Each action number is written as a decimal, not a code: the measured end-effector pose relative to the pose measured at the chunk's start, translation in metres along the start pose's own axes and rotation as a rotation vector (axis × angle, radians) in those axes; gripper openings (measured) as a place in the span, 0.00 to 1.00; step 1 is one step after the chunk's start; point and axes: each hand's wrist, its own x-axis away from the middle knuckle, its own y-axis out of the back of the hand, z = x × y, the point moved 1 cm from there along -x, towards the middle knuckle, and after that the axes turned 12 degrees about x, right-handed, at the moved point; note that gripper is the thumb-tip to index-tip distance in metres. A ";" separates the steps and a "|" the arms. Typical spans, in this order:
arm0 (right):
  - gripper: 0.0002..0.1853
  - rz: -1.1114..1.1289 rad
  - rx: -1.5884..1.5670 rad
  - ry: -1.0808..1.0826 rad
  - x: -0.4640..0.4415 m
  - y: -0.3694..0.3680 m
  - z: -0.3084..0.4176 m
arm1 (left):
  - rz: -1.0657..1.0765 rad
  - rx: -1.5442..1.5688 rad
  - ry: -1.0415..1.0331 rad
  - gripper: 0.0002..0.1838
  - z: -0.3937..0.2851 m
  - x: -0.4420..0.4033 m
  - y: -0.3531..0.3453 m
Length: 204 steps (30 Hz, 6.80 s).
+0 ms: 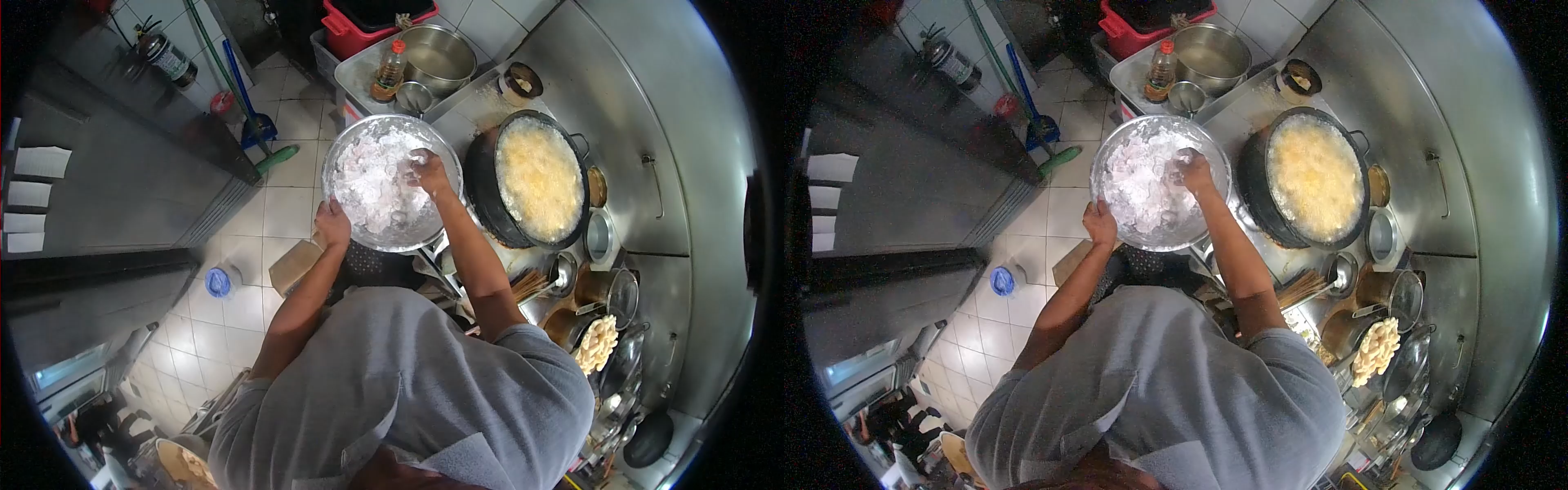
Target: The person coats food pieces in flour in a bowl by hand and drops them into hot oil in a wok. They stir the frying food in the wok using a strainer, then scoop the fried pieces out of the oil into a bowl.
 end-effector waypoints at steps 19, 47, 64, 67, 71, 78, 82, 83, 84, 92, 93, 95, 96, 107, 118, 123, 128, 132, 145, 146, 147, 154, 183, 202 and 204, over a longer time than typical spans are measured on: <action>0.20 -0.143 0.496 0.393 0.034 0.003 -0.035 | -0.008 -0.062 0.026 0.19 -0.016 0.006 0.002; 0.37 -0.014 0.961 0.292 0.042 0.049 -0.023 | -0.026 0.026 -0.053 0.18 -0.003 0.003 -0.001; 0.24 -0.497 1.421 0.164 0.065 0.285 0.084 | 0.020 0.003 -0.028 0.22 -0.010 0.002 0.004; 0.21 -0.408 1.468 0.045 0.031 0.315 0.064 | 0.027 0.030 -0.015 0.23 -0.007 0.002 0.004; 0.24 -0.595 1.627 -0.003 0.017 0.353 0.053 | 0.026 0.070 -0.022 0.23 0.005 0.000 0.002; 0.12 -1.085 1.604 0.386 0.111 0.315 0.122 | -0.027 0.050 0.008 0.21 -0.004 0.004 0.000; 0.12 -0.715 1.067 0.438 0.146 0.198 0.126 | -0.009 0.082 -0.084 0.17 0.016 0.000 -0.002; 0.13 -0.573 0.905 0.497 0.137 0.174 0.102 | -0.016 0.003 -0.157 0.18 0.009 0.001 0.000; 0.13 -0.435 0.900 0.512 0.138 0.138 0.091 | -0.035 0.083 -0.072 0.19 0.004 0.003 -0.001; 0.45 -0.490 1.370 0.134 0.037 -0.014 -0.066 | -0.023 0.014 -0.012 0.19 -0.005 0.004 0.001; 0.45 -0.496 1.372 0.141 0.025 -0.013 -0.070 | -0.018 0.028 -0.016 0.19 -0.007 0.004 0.001; 0.50 -0.463 0.919 0.266 -0.006 -0.002 -0.071 | -0.024 0.042 -0.016 0.19 -0.007 0.000 0.001; 0.52 -0.373 0.623 0.327 -0.024 0.007 -0.075 | -0.003 -0.001 -0.063 0.19 -0.003 0.000 0.002; 0.61 -0.038 0.221 -0.130 -0.008 -0.014 -0.057 | -0.053 -0.142 -0.023 0.18 -0.010 0.003 -0.003; 0.37 0.200 0.441 0.183 0.056 0.009 0.018 | -0.002 -0.102 0.019 0.20 -0.017 0.004 0.002; 0.26 0.123 0.451 0.265 0.025 0.020 -0.001 | -0.016 -0.138 -0.020 0.19 0.005 0.001 -0.001; 0.28 -0.039 0.648 0.416 -0.011 0.019 -0.055 | -0.047 -0.114 -0.048 0.19 -0.007 0.003 0.000; 0.37 -0.034 0.991 0.245 -0.012 -0.019 -0.056 | -0.016 -0.093 0.022 0.20 -0.016 0.004 0.001; 0.31 -0.041 0.634 0.361 -0.021 0.017 -0.063 | -0.012 0.043 0.077 0.20 -0.016 0.005 0.001; 0.32 -0.047 0.776 0.386 -0.018 0.014 -0.065 | -0.010 0.044 0.072 0.20 -0.019 0.003 0.001; 0.32 -0.053 0.918 0.407 -0.003 0.004 -0.048 | -0.026 0.025 0.020 0.20 -0.018 0.003 0.001; 0.32 0.026 1.066 0.316 0.022 -0.019 -0.006 | -0.015 -0.016 0.025 0.22 -0.011 0.004 0.001; 0.16 -0.545 1.066 0.363 0.204 0.190 0.098 | -0.020 0.020 -0.116 0.24 -0.021 0.006 0.004; 0.24 -0.602 1.448 0.089 0.122 0.310 0.010 | 0.006 0.024 -0.070 0.22 -0.010 0.004 0.002; 0.26 -0.621 1.486 0.092 0.117 0.324 0.004 | 0.000 0.010 -0.092 0.23 -0.022 0.006 0.004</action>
